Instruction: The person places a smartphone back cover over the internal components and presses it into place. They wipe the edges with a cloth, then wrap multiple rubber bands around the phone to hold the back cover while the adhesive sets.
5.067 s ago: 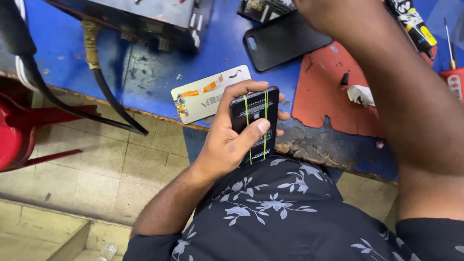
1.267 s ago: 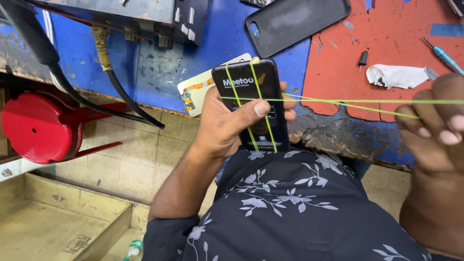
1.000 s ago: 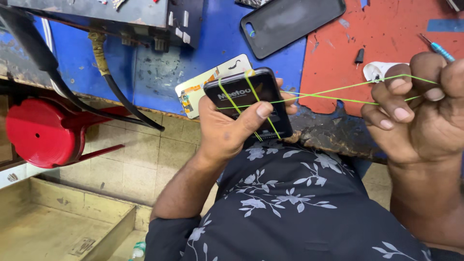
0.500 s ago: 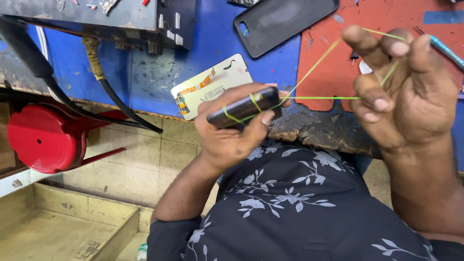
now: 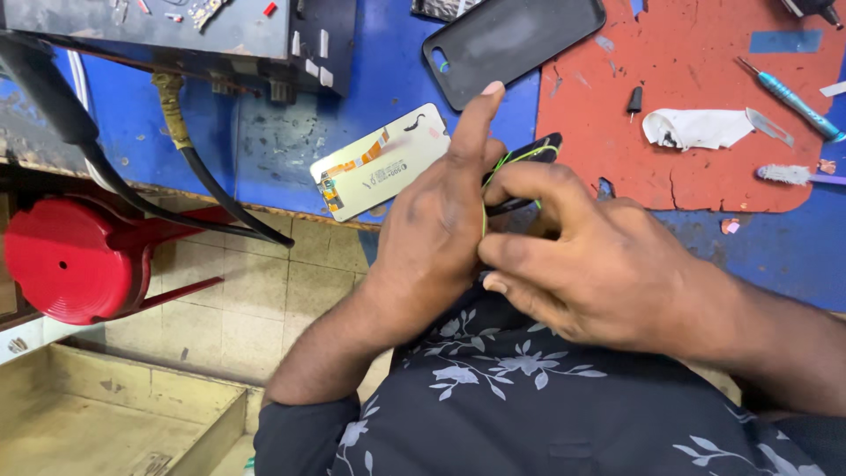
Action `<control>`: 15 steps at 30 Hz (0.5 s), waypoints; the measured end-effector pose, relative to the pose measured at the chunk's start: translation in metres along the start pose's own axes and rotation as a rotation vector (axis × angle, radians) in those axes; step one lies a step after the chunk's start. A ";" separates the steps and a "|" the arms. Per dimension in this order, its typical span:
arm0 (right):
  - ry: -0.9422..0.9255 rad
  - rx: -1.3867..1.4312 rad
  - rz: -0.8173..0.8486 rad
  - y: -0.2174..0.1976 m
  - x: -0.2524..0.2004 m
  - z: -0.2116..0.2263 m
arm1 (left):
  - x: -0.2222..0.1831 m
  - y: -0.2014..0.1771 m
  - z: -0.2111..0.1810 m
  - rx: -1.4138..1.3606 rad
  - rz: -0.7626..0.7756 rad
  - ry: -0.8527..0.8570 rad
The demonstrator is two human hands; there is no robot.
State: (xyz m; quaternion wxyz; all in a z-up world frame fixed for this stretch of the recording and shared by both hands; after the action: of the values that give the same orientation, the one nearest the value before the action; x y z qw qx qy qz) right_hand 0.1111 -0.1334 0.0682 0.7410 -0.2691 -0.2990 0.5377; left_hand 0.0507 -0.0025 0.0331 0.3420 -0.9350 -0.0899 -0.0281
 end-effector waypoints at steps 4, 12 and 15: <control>-0.042 -0.088 -0.049 0.001 -0.002 -0.017 | -0.001 -0.009 0.003 -0.347 0.007 0.055; -0.006 -0.022 -0.274 -0.023 -0.034 -0.067 | -0.012 -0.009 0.026 -1.161 0.057 -0.103; 0.013 0.036 -0.300 -0.036 -0.052 -0.078 | -0.013 -0.009 0.031 -1.297 0.042 -0.111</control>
State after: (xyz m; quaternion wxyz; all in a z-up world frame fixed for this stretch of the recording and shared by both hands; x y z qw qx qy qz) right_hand 0.1788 -0.1989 0.0339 0.8197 -0.2114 -0.3216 0.4243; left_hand 0.0356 0.0222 0.0135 -0.2966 -0.9532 -0.0540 -0.0217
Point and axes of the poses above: each hand's wrist, its own x-axis towards the middle knuckle, its own y-axis out of the palm, z = x × y, the point moved 5 cm from there along x, towards the middle knuckle
